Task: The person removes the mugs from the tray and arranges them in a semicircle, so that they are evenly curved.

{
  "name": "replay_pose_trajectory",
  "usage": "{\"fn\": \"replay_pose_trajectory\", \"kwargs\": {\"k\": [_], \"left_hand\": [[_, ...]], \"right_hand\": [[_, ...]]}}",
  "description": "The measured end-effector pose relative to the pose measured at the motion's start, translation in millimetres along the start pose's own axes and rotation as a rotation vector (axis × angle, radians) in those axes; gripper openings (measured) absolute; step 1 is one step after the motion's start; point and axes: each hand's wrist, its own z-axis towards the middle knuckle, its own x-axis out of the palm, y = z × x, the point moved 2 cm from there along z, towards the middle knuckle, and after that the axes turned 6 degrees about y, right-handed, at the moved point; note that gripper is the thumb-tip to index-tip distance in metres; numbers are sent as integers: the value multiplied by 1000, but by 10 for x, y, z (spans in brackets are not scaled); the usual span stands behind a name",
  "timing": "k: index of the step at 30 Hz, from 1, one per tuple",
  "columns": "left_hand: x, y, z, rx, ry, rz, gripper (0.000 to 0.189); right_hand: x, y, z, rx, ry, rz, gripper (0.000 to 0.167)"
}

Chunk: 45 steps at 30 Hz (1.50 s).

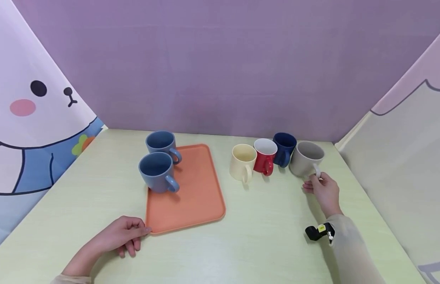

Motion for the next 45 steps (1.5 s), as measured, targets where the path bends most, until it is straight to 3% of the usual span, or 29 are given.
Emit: {"fn": "replay_pose_trajectory", "kwargs": {"k": [21,28,34,38,42,45], "left_hand": [[-3,-6,-7,8,-1,0,33],[5,5,8,14,-3,8,34],[9,10,15,18,-5,11,33],[8,4,11,15,-5,9,34],[6,3,10,12,-4,7,33],[4,2,10,8,-7,6,33]], "right_hand": [[-51,26,53,54,66,-13,15],[-83,61,-3,34,91,-112,19],[-103,164,-56,6,2,-239,16],[-94,227,-86,-22,-61,-248,14],[-13,292,-128,-65,-87,-283,6],[96,343,-155,-106,-87,-314,11]]}}
